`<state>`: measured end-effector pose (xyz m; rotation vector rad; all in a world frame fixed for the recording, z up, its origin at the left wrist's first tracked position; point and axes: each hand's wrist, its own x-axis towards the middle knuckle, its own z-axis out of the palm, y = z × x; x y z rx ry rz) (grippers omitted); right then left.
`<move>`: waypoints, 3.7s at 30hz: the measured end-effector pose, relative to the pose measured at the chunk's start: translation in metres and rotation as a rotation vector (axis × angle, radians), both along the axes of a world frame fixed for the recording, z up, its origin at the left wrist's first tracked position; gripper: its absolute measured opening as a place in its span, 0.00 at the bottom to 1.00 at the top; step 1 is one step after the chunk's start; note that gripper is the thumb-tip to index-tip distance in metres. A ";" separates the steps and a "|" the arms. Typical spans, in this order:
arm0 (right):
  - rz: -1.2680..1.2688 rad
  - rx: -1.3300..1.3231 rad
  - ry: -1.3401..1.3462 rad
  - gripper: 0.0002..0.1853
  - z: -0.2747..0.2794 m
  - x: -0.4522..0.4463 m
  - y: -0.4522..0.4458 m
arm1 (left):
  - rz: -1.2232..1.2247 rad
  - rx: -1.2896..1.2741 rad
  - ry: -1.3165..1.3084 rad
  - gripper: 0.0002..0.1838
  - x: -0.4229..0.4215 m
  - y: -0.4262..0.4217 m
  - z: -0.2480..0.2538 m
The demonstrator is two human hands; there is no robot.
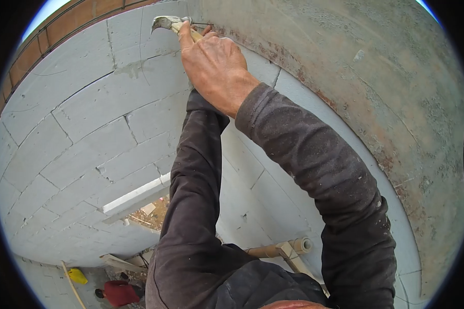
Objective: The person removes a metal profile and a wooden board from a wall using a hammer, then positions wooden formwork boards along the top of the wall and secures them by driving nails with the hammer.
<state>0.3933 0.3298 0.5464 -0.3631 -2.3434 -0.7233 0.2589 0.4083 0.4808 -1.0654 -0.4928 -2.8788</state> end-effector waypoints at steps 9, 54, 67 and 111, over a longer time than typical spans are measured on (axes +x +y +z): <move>0.161 0.173 0.004 0.35 -0.010 0.011 0.019 | -0.027 -0.004 -0.021 0.34 -0.017 0.002 0.003; 0.194 -0.165 0.016 0.38 -0.024 0.005 0.004 | -0.138 -1.810 0.239 0.10 0.211 -0.300 -0.469; 0.780 -0.985 0.254 0.39 -0.174 0.161 -0.065 | -1.298 -2.039 0.774 0.20 0.199 -0.334 -0.502; 0.380 -1.114 0.660 0.22 -0.199 0.416 -0.069 | -0.745 -1.703 1.223 0.20 0.339 -0.116 -0.411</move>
